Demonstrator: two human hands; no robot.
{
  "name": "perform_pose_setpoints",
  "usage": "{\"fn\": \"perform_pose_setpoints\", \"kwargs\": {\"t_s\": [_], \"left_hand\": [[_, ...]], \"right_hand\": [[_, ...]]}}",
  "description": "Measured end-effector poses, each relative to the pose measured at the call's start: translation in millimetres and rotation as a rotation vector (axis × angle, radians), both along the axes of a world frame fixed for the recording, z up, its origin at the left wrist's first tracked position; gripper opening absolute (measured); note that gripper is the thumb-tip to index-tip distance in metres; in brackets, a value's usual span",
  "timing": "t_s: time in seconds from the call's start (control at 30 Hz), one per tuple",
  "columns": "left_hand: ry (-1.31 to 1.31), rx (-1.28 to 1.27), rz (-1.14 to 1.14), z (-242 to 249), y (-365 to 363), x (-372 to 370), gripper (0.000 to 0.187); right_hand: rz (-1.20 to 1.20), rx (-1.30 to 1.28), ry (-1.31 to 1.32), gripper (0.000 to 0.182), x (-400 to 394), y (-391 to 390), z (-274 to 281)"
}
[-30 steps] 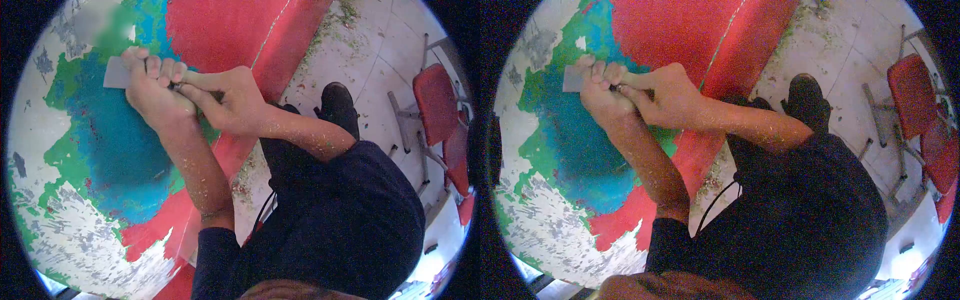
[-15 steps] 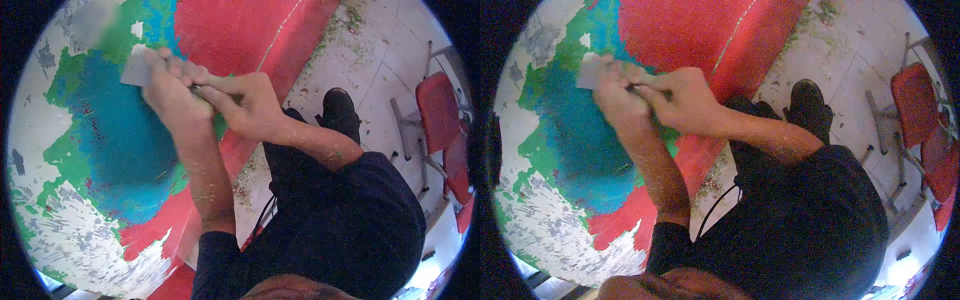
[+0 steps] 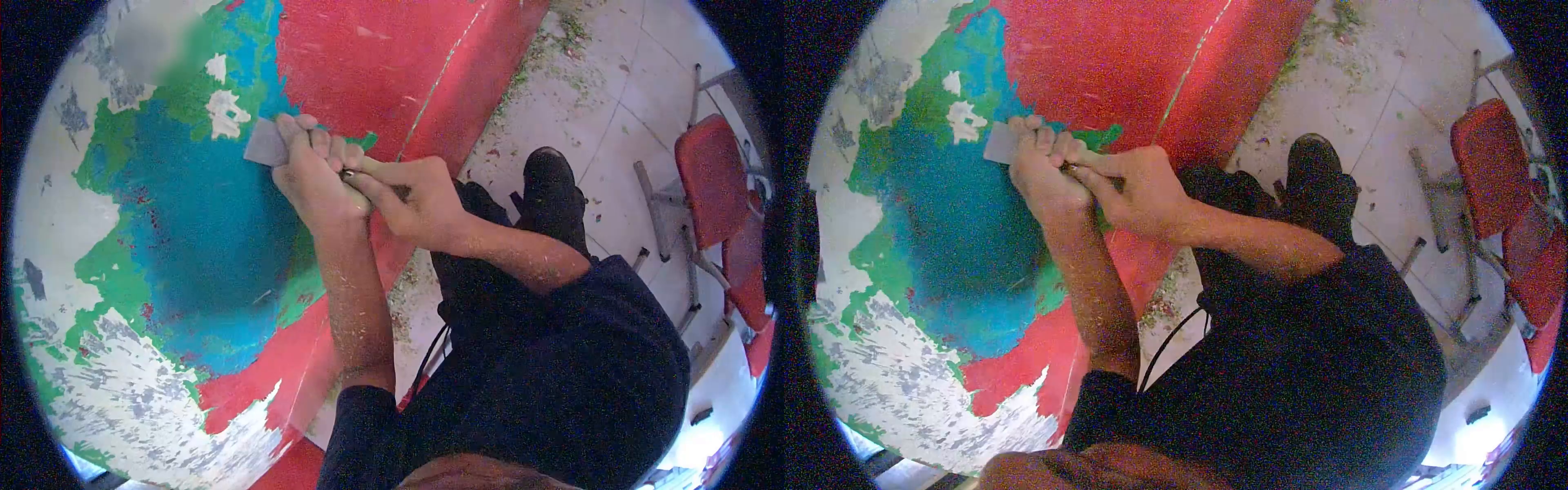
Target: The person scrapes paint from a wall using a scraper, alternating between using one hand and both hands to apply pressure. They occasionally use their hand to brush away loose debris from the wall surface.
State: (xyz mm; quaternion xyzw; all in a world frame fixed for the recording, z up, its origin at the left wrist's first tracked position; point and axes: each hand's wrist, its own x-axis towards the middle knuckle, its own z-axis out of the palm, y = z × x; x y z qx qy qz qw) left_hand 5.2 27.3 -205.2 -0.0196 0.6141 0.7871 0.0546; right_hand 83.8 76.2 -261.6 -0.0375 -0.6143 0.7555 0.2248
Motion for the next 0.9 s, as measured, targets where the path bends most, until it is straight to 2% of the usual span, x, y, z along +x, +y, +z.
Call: {"fn": "perform_pose_setpoints", "kwargs": {"t_s": [0.1,0.2,0.3,0.33,0.43,0.53,0.63,0.73,0.77,0.83,0.9], "left_hand": [[0.136,-0.006,-0.060,16,4,-16,0.030],[0.183,-0.059,-0.078,9,-2,-13,0.031],[0.025,0.047,-0.048,0,-3,-6,0.030],[0.085,-0.024,-0.053,1,-3,-11,0.030],[0.113,0.078,-0.081,22,5,-19,0.029],[-0.043,0.147,-0.118,-3,-9,-6,0.028],[0.086,0.077,-0.110,-3,-4,-16,0.027],[0.095,0.197,-0.164,25,2,-28,0.025],[0.058,0.150,-0.138,19,-3,-19,0.025],[0.008,0.080,-0.102,2,-10,-4,0.024],[0.013,0.129,-0.116,2,-6,-12,0.023]], "right_hand": [[-0.120,0.135,0.081,0.021,-17,2,5],[-0.070,0.103,0.032,0.022,-12,-1,7],[-0.039,0.071,0.005,0.022,-7,-4,-6],[-0.149,0.162,0.148,0.022,-15,-5,-11],[-0.098,0.146,0.042,0.023,-15,5,15],[-0.050,0.185,-0.016,0.023,1,1,0],[-0.132,0.241,0.082,0.023,-8,8,4],[-0.188,0.216,0.132,0.022,-15,6,13],[-0.213,0.193,0.170,0.021,-19,3,14],[-0.126,0.150,0.101,0.021,-8,-3,-2],[-0.087,0.154,0.051,0.021,-6,0,0]]}}
